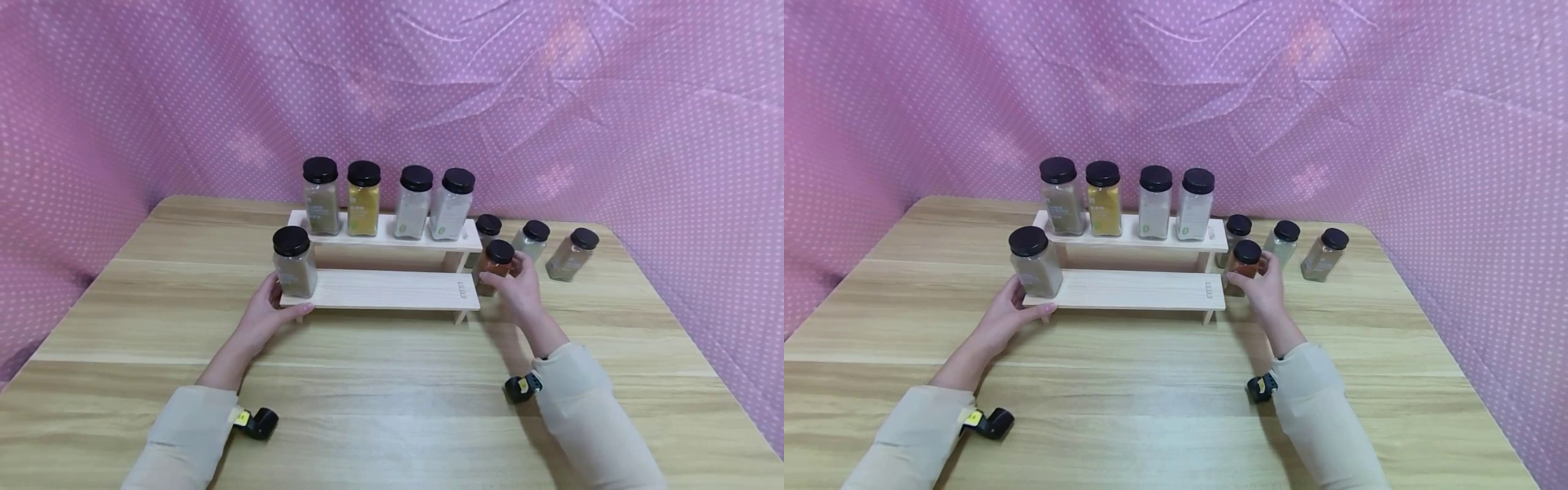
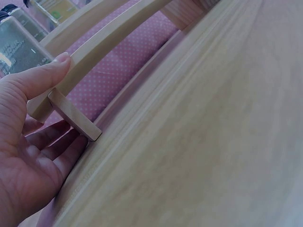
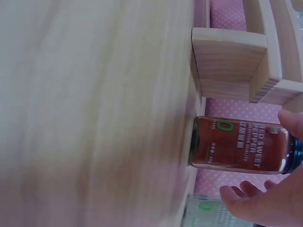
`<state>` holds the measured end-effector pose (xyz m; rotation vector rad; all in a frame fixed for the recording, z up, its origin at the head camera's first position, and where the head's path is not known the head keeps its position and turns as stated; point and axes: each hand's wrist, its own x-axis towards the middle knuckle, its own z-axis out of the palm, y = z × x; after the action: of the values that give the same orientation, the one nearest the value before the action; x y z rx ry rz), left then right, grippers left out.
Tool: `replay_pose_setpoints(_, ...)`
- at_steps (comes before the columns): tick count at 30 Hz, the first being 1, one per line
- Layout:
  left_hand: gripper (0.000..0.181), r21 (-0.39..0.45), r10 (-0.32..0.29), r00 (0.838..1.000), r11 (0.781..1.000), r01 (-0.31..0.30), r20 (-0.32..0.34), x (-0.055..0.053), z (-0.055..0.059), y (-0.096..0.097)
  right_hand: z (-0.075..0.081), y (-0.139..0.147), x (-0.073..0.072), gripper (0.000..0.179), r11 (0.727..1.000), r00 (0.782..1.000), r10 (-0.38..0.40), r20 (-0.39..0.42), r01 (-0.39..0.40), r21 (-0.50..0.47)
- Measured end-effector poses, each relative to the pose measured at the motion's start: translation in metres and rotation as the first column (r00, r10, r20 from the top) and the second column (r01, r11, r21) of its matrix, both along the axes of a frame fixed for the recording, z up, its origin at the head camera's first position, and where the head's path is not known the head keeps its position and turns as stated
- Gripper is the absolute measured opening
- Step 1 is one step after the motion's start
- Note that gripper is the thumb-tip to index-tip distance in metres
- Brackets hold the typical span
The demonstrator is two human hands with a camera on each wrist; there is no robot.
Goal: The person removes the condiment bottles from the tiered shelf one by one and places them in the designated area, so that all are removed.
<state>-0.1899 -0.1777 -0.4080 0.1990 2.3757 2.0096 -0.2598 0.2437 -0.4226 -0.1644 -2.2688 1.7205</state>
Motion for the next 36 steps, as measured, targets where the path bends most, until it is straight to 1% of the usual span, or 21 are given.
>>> replay_pose_setpoints(2, 0.084, 0.006, -0.001, 1.000, 1.000, 0.001, 0.000, 0.000, 0.000, 0.000, 0.003, 0.003, 0.002, 0.088, 1.000, 1.000, -0.002, 0.000, 0.002, 0.009)
replay_pose_setpoints(4, 0.084, 0.006, -0.001, 1.000, 1.000, 0.001, -0.004, 0.000, 0.000, 0.000, 0.012, 0.002, 0.008, 0.091, 1.000, 1.000, -0.003, 0.026, 0.003, 0.030)
replay_pose_setpoints(5, 0.084, 0.005, -0.002, 1.000, 1.000, 0.002, -0.006, 0.000, 0.001, 0.001, 0.017, 0.002, 0.010, 0.092, 1.000, 0.999, 0.005, 0.039, -0.006, 0.023)
replay_pose_setpoints(9, 0.084, 0.008, -0.003, 1.000, 1.000, 0.003, -0.003, 0.001, 0.001, 0.001, 0.057, -0.016, 0.035, 0.082, 1.000, 0.998, 0.013, 0.063, -0.015, 0.018)
replay_pose_setpoints(11, 0.084, 0.011, -0.003, 1.000, 1.000, 0.003, -0.002, 0.001, 0.001, 0.001, 0.072, -0.024, 0.045, 0.078, 1.000, 0.998, 0.015, 0.060, -0.015, 0.008)
replay_pose_setpoints(12, 0.084, 0.012, -0.002, 1.000, 1.000, 0.002, -0.003, 0.001, 0.001, 0.001, 0.080, -0.028, 0.051, 0.077, 1.000, 0.998, 0.010, 0.061, -0.011, 0.020)
replay_pose_setpoints(18, 0.083, 0.012, -0.005, 1.000, 1.000, 0.005, -0.013, 0.001, 0.001, 0.001, 0.092, -0.030, 0.056, 0.071, 1.000, 0.999, 0.008, 0.041, -0.008, 0.000)
replay_pose_setpoints(23, 0.083, 0.005, 0.001, 1.000, 1.000, -0.001, -0.014, 0.001, 0.000, 0.001, 0.103, -0.034, 0.058, 0.067, 0.999, 1.000, 0.006, -0.014, -0.006, -0.033)
replay_pose_setpoints(28, 0.082, 0.013, -0.003, 1.000, 1.000, 0.003, -0.017, 0.000, 0.000, 0.001, 0.115, -0.044, 0.064, 0.066, 0.999, 0.998, 0.009, -0.061, -0.011, -0.031)
replay_pose_setpoints(36, 0.081, 0.008, -0.002, 1.000, 1.000, 0.002, -0.017, 0.001, 0.000, 0.001, 0.128, -0.062, 0.073, 0.067, 0.997, 0.989, 0.075, -0.123, -0.078, -0.020)
